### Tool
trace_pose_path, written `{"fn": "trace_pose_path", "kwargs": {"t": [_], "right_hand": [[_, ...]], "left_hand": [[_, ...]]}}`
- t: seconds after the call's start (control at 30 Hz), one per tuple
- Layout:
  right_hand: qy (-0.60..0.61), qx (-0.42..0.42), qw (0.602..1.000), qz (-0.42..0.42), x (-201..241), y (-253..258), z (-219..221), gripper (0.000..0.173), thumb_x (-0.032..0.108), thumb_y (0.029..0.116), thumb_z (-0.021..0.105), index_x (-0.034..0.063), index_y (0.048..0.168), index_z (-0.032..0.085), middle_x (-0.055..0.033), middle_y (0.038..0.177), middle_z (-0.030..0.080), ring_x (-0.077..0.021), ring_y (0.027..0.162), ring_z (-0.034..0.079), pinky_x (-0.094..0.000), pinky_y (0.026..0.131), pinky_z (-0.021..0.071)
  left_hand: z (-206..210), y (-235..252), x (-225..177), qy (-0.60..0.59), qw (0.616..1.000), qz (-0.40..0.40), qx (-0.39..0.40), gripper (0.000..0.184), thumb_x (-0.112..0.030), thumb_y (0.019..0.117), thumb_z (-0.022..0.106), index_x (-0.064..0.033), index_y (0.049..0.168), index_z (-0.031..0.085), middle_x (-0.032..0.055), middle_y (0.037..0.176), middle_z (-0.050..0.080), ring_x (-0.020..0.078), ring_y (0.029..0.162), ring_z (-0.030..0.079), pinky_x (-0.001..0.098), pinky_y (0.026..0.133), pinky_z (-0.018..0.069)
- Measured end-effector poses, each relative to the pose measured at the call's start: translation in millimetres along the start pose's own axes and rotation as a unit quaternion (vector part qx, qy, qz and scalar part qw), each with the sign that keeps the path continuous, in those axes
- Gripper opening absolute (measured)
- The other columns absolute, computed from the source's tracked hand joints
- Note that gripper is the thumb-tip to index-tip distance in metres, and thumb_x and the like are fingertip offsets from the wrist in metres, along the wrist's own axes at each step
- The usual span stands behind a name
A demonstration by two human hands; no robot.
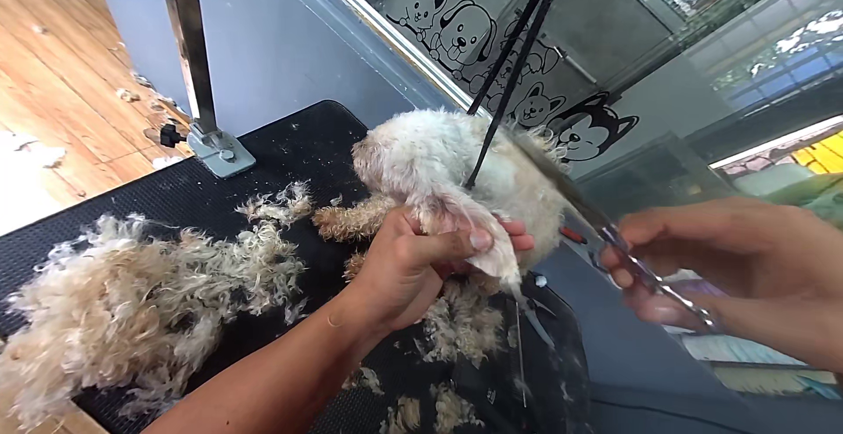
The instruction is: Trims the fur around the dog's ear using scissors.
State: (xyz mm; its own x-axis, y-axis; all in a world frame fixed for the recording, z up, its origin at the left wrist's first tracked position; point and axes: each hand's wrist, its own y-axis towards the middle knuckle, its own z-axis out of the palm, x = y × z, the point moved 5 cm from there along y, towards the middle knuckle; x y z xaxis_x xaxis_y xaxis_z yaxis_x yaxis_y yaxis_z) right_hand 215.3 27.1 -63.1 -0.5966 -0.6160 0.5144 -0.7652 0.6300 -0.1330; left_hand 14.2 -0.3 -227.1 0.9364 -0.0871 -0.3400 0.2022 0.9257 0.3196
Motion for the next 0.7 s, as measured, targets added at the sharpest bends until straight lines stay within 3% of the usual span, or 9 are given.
{"fn": "trace_pose_path", "kwargs": {"t": [0.1,0.17,0.37,0.53,0.7], "right_hand": [[-0.001,0.001,0.999,-0.033,2.1,-3.7,14.4,0.032,0.049,0.0912,0.074,0.0215,0.107,0.069,0.0084,0.087,0.069,-0.0051,0.069,0.068,-0.0221,0.058,0.0612],[0.033,0.033,0.999,-0.022,1.8,-7.0,30.9,0.032,0.049,0.0928,0.073,0.0208,0.109,0.07,0.0084,0.086,0.07,-0.0031,0.069,0.067,-0.02,0.059,0.0593],[0.184,0.092,0.979,0.008,-1.1,-21.4,64.7,0.031,0.039,0.0924,0.077,0.0142,0.109,0.067,0.0029,0.089,0.07,-0.0037,0.075,0.068,-0.0193,0.064,0.0588],[0.136,0.053,0.989,0.015,-1.6,-30.9,69.5,0.034,0.042,0.0911,0.078,0.0133,0.107,0.067,0.0042,0.09,0.071,-0.0033,0.077,0.069,-0.0204,0.065,0.0599],[0.079,0.025,0.996,0.035,2.1,-35.1,61.9,0.036,0.047,0.0903,0.077,0.0165,0.107,0.068,0.0091,0.087,0.067,-0.0002,0.073,0.065,-0.0188,0.06,0.0582]], "left_hand": [[-11.3,-1.3,0.1,-0.005,0.997,-0.034,0.072,0.019,-0.008,0.0994,0.059,-0.002,0.114,0.07,0.0231,0.12,0.071,0.0347,0.106,0.073,0.0516,0.093,0.0596],[-17.0,-1.9,-1.0,-0.015,0.993,-0.052,0.107,0.022,-0.011,0.0988,0.063,-0.0025,0.118,0.07,0.0218,0.124,0.07,0.0346,0.112,0.071,0.0532,0.098,0.0573],[-20.7,1.3,-0.4,-0.01,0.993,-0.03,0.116,0.021,-0.011,0.0971,0.068,-0.0048,0.117,0.072,0.0195,0.132,0.066,0.0313,0.119,0.067,0.0479,0.103,0.0544],[-17.1,5.2,4.2,0.001,0.996,-0.006,0.093,0.018,-0.009,0.0986,0.065,-0.0021,0.113,0.073,0.0228,0.125,0.069,0.0309,0.111,0.071,0.0451,0.098,0.0573],[-11.6,9.1,5.1,-0.005,0.996,0.01,0.094,0.013,-0.004,0.0985,0.063,-0.0016,0.106,0.072,0.0265,0.124,0.069,0.036,0.112,0.071,0.0487,0.097,0.0578]]}}
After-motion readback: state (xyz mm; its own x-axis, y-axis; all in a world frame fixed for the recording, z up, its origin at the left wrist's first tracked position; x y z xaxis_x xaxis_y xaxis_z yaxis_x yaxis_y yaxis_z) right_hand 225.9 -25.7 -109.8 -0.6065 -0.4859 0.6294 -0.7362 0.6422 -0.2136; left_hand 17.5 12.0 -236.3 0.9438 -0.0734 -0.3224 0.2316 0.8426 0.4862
